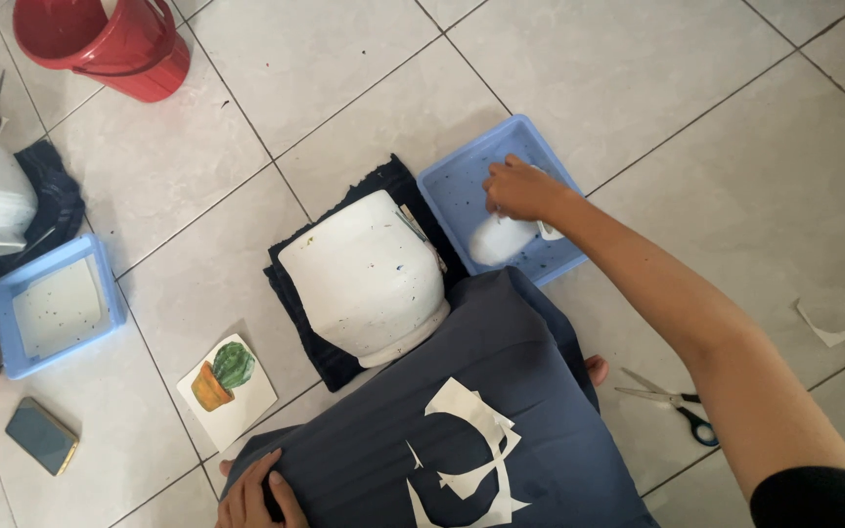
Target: Cutting a cactus sticker from a sheet with scissors and soaking it in water for application.
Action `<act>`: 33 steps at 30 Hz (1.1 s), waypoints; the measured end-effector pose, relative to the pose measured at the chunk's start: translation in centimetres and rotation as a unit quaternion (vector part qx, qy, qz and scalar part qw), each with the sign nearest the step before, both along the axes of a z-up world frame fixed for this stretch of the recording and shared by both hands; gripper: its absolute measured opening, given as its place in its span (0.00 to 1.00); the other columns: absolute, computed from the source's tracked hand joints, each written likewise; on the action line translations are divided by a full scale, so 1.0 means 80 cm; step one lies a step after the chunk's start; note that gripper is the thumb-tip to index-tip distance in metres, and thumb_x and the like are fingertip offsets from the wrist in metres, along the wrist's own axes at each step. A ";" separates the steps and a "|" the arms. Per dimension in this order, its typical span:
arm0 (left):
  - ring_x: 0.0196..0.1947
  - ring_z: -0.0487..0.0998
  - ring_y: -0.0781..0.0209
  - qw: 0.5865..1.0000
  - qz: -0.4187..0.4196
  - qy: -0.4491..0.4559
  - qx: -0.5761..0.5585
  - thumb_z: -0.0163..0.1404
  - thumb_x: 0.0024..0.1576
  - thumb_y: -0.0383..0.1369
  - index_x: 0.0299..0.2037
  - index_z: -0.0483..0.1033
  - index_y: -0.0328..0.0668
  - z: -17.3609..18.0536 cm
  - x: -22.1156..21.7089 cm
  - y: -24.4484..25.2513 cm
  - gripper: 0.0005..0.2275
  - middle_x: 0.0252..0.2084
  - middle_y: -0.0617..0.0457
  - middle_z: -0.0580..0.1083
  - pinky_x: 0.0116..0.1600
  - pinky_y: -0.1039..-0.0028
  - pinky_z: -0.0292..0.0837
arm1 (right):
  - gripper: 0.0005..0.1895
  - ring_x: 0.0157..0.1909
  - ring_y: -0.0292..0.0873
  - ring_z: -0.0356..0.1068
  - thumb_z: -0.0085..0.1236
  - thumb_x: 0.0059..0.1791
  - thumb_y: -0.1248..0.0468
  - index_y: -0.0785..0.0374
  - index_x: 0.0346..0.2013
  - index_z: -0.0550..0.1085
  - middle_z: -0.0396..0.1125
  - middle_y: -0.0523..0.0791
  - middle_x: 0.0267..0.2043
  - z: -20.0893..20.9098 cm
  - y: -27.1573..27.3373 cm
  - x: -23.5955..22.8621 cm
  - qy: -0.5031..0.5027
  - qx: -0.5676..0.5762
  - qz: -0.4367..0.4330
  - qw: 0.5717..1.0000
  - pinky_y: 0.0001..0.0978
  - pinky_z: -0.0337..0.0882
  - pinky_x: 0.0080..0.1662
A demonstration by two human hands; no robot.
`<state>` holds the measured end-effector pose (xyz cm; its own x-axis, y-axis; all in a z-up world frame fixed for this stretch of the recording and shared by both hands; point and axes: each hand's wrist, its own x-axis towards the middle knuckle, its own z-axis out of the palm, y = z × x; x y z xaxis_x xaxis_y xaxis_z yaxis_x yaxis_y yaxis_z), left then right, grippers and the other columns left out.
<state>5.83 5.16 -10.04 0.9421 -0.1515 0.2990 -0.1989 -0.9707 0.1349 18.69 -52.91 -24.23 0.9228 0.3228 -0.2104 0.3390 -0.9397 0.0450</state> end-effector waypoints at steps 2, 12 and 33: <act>0.54 0.78 0.53 0.999 0.030 0.013 0.010 0.44 0.68 0.37 0.49 0.84 0.53 0.007 -0.004 -0.009 0.12 0.51 0.55 0.81 0.64 0.63 0.70 | 0.05 0.44 0.48 0.67 0.61 0.51 0.62 0.49 0.38 0.83 0.72 0.39 0.39 0.015 -0.020 0.010 -0.020 0.138 -0.053 0.989 0.44 0.63 0.46; 0.55 0.77 0.52 0.998 0.062 0.017 0.007 0.46 0.68 0.37 0.48 0.86 0.63 0.010 -0.012 -0.015 0.11 0.53 0.62 0.79 0.65 0.61 0.68 | 0.21 0.70 0.49 0.60 0.42 0.58 0.71 0.47 0.50 0.82 0.62 0.47 0.68 -0.046 -0.060 -0.012 -0.085 0.478 -0.336 0.807 0.41 0.64 0.65; 0.51 0.78 0.62 0.997 0.011 -0.054 -0.048 0.47 0.64 0.37 0.46 0.84 0.65 0.004 -0.011 -0.006 0.10 0.49 0.68 0.79 0.57 0.68 0.67 | 0.50 0.59 0.56 0.64 0.65 0.44 0.67 0.42 0.75 0.49 0.61 0.54 0.62 0.073 0.049 -0.056 -0.082 0.492 -0.486 0.718 0.49 0.68 0.55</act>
